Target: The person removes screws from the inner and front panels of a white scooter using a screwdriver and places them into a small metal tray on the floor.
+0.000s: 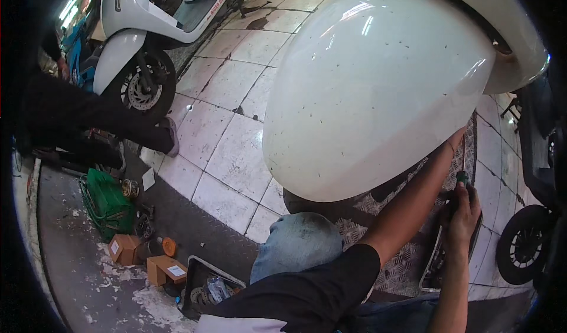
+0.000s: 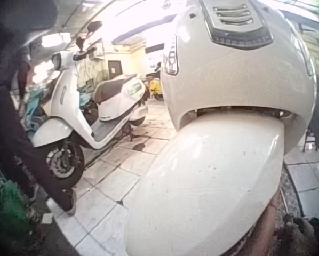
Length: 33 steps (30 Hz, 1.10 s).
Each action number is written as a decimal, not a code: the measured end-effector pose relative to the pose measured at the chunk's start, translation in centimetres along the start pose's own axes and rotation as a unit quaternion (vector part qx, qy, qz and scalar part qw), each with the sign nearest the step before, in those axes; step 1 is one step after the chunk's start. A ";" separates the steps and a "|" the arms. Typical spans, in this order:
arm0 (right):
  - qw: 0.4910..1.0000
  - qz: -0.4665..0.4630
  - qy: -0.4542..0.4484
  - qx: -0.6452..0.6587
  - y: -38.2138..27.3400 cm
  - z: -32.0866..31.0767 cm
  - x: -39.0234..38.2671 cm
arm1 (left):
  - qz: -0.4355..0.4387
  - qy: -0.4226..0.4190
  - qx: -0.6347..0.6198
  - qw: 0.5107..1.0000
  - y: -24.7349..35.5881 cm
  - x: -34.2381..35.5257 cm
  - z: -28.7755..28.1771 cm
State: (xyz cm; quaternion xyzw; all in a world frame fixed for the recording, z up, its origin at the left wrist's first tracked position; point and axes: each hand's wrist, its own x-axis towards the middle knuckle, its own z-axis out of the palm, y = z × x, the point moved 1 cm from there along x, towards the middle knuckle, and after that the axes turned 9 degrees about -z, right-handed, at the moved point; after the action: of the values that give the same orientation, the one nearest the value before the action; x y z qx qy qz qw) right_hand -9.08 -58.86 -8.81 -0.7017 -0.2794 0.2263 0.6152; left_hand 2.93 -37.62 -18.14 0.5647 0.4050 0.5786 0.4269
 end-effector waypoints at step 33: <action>0.961 0.103 -0.004 0.255 -1.5 2.7 -1.1 | -0.182 -0.089 -0.252 0.946 -0.9 -0.4 0.3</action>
State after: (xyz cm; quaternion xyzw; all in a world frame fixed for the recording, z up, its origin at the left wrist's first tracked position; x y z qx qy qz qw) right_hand -11.79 -57.49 -7.77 -0.5456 -0.1412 0.3547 0.7461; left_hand 3.23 -37.73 -19.13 0.4044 0.3022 0.5216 0.6878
